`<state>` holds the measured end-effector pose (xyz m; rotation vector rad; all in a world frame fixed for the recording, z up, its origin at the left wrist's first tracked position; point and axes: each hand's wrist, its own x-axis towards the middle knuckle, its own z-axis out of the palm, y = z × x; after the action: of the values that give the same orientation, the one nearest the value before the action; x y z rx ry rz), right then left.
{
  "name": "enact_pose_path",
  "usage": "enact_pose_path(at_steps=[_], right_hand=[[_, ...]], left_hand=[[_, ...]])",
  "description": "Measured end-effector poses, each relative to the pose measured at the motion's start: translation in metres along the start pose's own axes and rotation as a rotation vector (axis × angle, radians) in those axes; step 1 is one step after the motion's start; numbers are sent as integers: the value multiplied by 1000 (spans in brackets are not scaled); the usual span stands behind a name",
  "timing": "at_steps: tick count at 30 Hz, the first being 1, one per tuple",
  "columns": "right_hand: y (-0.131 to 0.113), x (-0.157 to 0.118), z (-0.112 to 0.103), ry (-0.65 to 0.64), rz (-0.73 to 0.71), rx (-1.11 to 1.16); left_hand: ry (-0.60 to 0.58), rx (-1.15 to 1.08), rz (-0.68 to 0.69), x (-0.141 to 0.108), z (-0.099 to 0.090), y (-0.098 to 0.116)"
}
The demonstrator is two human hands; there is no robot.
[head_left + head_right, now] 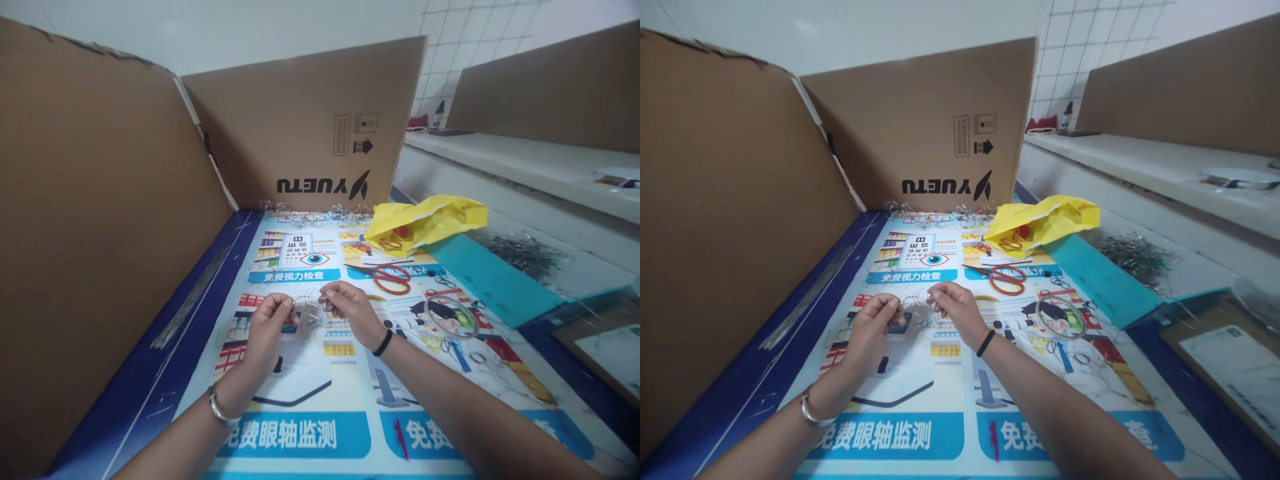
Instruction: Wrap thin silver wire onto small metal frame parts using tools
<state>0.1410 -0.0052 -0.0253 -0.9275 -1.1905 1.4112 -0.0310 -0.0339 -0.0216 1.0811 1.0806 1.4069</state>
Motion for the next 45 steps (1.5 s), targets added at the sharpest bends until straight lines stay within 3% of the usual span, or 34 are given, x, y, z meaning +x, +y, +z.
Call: enact_pose_path(at_steps=[7,14,22,25,30,35,39,45], right_hand=[[-9,1,0,59,-70,-40],[-31,4,2,122,56,-168],[-33,-44,-11,130,-33,-359],[-35,-50,-15,230,-172,-474],[-42,-29,-30,428,-325,-475],[-62,13,-48,504,-296,-383],[-74,22,-50,409,-207,-337],[-55,-38,-24,6,-64,-468]], left_hand=[[11,-17,32,-3,0,-3],[45,-61,42,-5,1,-5],[-18,-72,30,-16,10,-5],[-49,-81,25,-20,14,-4],[-103,-29,76,-26,18,-1],[-72,-9,61,-31,22,-1],[-62,-19,17,-41,22,2],[-18,-44,-8,-67,12,9]])
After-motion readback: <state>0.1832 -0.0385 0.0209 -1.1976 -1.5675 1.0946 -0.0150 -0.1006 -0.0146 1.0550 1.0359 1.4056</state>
